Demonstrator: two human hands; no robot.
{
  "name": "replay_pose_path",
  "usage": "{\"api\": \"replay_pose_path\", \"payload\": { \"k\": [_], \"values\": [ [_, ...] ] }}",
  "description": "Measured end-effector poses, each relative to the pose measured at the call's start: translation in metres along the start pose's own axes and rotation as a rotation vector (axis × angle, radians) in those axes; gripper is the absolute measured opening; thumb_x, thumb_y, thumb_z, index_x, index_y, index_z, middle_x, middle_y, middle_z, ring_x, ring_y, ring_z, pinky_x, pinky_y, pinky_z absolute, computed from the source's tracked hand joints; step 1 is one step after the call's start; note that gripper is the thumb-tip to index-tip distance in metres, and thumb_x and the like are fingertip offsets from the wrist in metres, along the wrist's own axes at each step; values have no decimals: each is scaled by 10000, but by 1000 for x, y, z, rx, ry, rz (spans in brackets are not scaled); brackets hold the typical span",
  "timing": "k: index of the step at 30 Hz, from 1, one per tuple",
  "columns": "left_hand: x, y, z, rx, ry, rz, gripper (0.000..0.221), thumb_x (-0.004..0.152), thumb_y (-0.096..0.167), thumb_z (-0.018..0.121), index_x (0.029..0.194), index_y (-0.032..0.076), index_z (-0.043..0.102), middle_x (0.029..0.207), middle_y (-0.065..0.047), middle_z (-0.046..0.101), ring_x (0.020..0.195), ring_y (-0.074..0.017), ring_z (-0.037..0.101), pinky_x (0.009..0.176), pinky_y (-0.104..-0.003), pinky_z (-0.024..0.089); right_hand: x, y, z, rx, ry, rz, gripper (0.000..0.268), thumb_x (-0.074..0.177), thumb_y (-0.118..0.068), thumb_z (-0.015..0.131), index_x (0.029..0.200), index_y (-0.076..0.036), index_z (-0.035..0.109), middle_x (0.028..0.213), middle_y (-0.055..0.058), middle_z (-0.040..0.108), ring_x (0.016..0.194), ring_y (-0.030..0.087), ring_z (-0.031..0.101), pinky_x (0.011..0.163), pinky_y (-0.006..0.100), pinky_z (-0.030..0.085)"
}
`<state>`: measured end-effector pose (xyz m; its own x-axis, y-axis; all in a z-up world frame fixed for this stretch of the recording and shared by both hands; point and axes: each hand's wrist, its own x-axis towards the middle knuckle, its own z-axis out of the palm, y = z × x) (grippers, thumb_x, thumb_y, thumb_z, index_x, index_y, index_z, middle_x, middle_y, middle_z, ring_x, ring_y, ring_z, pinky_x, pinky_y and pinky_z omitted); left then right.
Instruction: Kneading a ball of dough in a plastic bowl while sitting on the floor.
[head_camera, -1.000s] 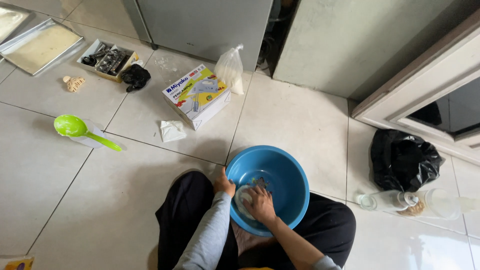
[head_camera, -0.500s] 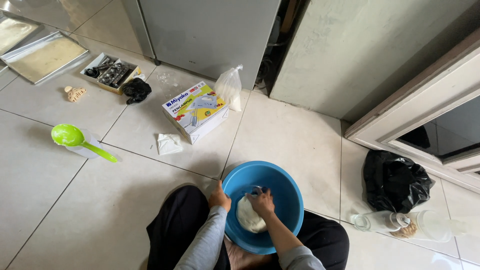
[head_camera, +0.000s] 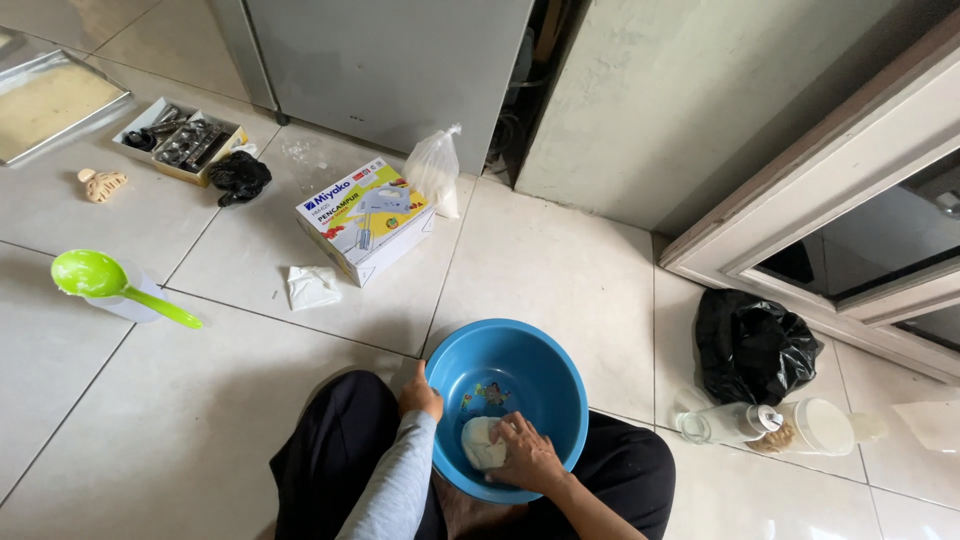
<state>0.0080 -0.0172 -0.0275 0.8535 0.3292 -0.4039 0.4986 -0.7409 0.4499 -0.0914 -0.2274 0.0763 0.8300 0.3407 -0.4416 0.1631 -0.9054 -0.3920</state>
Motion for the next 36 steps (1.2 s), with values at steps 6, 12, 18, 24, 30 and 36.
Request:
{"api": "replay_pose_path", "payload": {
  "k": [6, 12, 18, 24, 30, 36],
  "values": [
    [7, -7, 11, 3, 29, 50, 702, 926, 16, 630, 1543, 258, 398, 1210, -92, 718, 1017, -264, 744, 912, -387, 624, 66, 68, 21, 108, 347, 184, 548, 912, -426, 760, 1368, -273, 499, 1391, 180, 375, 1170, 445, 605, 948, 553, 577],
    [11, -8, 4, -35, -68, 80, 649, 1001, 170, 582, 1593, 226, 322, 1368, -121, 659, 1229, -285, 677, 975, -437, 623, 172, 83, 67, 163, 303, 449, 550, 1011, -701, 402, 1355, -309, 573, 1339, 166, 594, 1238, 395, 643, 944, 555, 541],
    [3, 0, 1, 12, 89, 77, 667, 926, 79, 643, 1522, 223, 380, 1210, -106, 715, 1043, -318, 729, 924, -449, 593, 100, -35, 42, -159, 255, 11, 489, 1000, -471, 546, 1377, -162, 592, 1501, 134, 430, 1427, 458, 304, 987, 648, 352],
    [5, -10, 4, -18, 55, 72, 703, 932, 86, 631, 1555, 257, 353, 1233, -101, 707, 1047, -303, 730, 913, -436, 607, 3, -42, 31, -33, 232, -291, 319, 877, -214, 740, 1196, -205, 746, 1310, 32, 634, 1238, 298, 483, 928, 534, 381],
    [10, -8, 14, -25, 54, 62, 708, 930, 66, 654, 1552, 248, 371, 1240, -107, 710, 1056, -305, 738, 935, -436, 616, 14, 31, 5, -59, 252, 96, 621, 856, -510, 830, 1389, -341, 561, 1236, 72, 408, 1113, 268, 454, 920, 460, 382],
    [6, 0, 7, 6, 57, 67, 685, 934, 68, 620, 1537, 257, 357, 1226, -70, 703, 1014, -272, 738, 896, -412, 624, 113, 86, 46, 242, 355, 245, 729, 995, -627, 463, 1561, -201, 293, 1543, 138, 447, 1442, 375, 414, 1246, 530, 280]
  ]
}}
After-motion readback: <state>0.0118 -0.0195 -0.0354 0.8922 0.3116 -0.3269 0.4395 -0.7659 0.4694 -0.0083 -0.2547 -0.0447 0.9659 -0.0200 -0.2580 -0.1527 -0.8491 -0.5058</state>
